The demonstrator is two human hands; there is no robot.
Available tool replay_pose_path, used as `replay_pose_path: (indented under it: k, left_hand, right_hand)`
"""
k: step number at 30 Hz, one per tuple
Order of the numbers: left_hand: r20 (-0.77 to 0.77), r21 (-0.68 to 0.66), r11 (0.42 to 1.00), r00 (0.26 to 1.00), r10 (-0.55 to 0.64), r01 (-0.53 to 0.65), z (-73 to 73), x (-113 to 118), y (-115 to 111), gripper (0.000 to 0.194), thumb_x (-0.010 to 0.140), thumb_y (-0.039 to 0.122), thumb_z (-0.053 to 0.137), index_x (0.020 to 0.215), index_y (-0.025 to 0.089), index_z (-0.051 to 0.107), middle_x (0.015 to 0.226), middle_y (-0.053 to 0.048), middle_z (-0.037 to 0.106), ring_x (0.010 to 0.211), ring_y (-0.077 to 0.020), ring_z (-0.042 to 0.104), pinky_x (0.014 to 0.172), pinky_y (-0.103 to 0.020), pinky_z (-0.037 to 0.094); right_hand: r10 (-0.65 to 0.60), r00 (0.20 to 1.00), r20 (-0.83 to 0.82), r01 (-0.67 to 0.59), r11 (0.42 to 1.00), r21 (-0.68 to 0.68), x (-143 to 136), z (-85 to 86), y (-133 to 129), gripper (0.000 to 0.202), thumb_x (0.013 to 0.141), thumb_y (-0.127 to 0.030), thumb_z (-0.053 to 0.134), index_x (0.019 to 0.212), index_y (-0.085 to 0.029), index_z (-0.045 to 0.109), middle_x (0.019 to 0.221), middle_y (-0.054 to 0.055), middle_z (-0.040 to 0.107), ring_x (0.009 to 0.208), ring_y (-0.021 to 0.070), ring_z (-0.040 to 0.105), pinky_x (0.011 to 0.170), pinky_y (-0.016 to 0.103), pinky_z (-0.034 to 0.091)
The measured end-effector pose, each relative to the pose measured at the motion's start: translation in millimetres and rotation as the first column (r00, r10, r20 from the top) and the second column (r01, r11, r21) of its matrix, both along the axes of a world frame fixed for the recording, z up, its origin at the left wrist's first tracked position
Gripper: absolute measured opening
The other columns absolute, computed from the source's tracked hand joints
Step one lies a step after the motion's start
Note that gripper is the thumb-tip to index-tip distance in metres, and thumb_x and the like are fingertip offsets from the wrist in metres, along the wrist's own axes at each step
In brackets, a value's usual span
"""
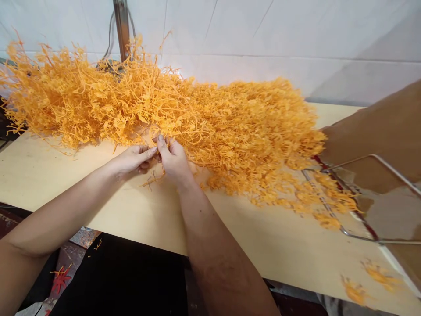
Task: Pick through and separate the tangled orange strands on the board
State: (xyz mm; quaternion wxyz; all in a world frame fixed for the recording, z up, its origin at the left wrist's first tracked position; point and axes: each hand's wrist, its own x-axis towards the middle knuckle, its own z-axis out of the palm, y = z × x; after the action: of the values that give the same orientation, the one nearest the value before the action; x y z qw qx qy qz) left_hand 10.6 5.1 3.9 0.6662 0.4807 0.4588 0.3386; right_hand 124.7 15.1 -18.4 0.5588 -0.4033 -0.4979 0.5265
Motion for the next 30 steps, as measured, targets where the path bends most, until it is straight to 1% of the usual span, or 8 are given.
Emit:
replay_pose_path:
  k: [2,5,9,12,14,20,26,30]
  left_hand:
    - [0.025,0.008,0.999,0.998,0.053,-0.053,-4.8,2.2,1.9,0.024,0.084,0.024,0.047,0.063,0.015,0.04,0.044,0.007,0.036,0.034,-0.0007,0.026,0.036,-0.015,0.017]
    - [0.07,0.077,0.996,0.997,0.046,-0.051,-5.3,1.4,2.9,0.025,0.083,0.014,0.042,0.058,0.015,0.038,0.042,0.006,0.037,0.035,-0.0011,0.029,0.038,-0.015,0.019]
    - [0.116,0.164,0.985,0.991,-0.073,0.054,-2.8,-4.5,2.8,0.024,0.079,0.011,0.042,0.055,0.014,0.038,0.043,0.005,0.039,0.037,-0.0015,0.033,0.04,-0.016,0.022]
    - [0.036,0.18,0.969,0.983,-0.18,0.171,-3.7,-7.0,3.0,0.023,0.077,0.012,0.044,0.055,0.014,0.038,0.043,0.006,0.038,0.037,-0.0012,0.031,0.04,-0.016,0.021]
    - [-0.034,0.161,0.965,0.978,-0.204,0.207,-4.9,-6.4,3.1,0.022,0.077,0.014,0.045,0.056,0.014,0.039,0.043,0.007,0.037,0.036,-0.0005,0.028,0.039,-0.016,0.018]
    - [-0.1,0.171,0.974,0.987,-0.129,0.145,-9.6,-3.3,5.7,0.018,0.077,0.016,0.045,0.059,0.013,0.045,0.043,0.007,0.04,0.036,-0.0012,0.03,0.04,-0.017,0.019]
    - [-0.175,0.176,0.984,0.985,0.003,0.029,-7.3,-2.6,6.4,0.019,0.073,0.005,0.042,0.06,0.011,0.054,0.04,0.007,0.042,0.038,-0.0018,0.034,0.047,-0.016,0.028]
    - [-0.187,0.183,0.983,0.981,0.046,-0.011,-3.0,-1.0,4.7,0.019,0.071,0.003,0.042,0.059,0.011,0.054,0.043,0.005,0.049,0.041,-0.0017,0.039,0.049,-0.015,0.031]
  right_hand:
    - [0.001,1.0,0.011,-0.001,0.999,-0.042,0.5,-2.8,1.6,0.043,0.066,-0.06,0.058,0.074,-0.019,0.052,0.049,-0.006,0.043,0.046,0.0075,0.046,0.044,0.021,0.037]
    - [-0.007,0.999,-0.044,0.001,0.992,-0.123,4.0,-6.7,5.8,0.04,0.072,-0.059,0.052,0.074,-0.018,0.052,0.052,-0.003,0.05,0.051,0.0114,0.054,0.046,0.024,0.043]
    - [-0.024,0.984,-0.179,-0.009,0.983,-0.184,10.7,-5.7,11.3,0.038,0.077,-0.056,0.048,0.071,-0.018,0.051,0.049,-0.003,0.051,0.049,0.012,0.056,0.047,0.025,0.045]
    - [-0.012,0.964,-0.267,-0.042,0.98,-0.195,14.4,-1.7,12.7,0.038,0.081,-0.054,0.044,0.071,-0.018,0.05,0.052,-0.002,0.054,0.054,0.0129,0.06,0.05,0.026,0.048]
    - [0.005,0.954,-0.299,-0.066,0.979,-0.195,15.4,1.0,11.8,0.038,0.082,-0.054,0.042,0.072,-0.018,0.05,0.056,0.0,0.057,0.059,0.0137,0.061,0.052,0.026,0.049]
    - [0.033,0.969,-0.247,-0.089,0.971,-0.222,15.2,7.7,5.3,0.039,0.086,-0.051,0.036,0.073,-0.018,0.053,0.061,0.002,0.06,0.061,0.0115,0.061,0.053,0.022,0.046]
    - [0.005,1.0,-0.027,-0.009,0.99,-0.14,13.6,8.3,3.3,0.053,0.073,-0.069,0.039,0.071,-0.018,0.054,0.059,0.002,0.059,0.055,0.0113,0.055,0.048,0.023,0.041]
    - [0.048,0.997,-0.063,-0.057,0.988,-0.14,13.4,8.9,1.7,0.054,0.075,-0.069,0.036,0.071,-0.018,0.055,0.058,0.002,0.058,0.052,0.0107,0.053,0.046,0.023,0.04]
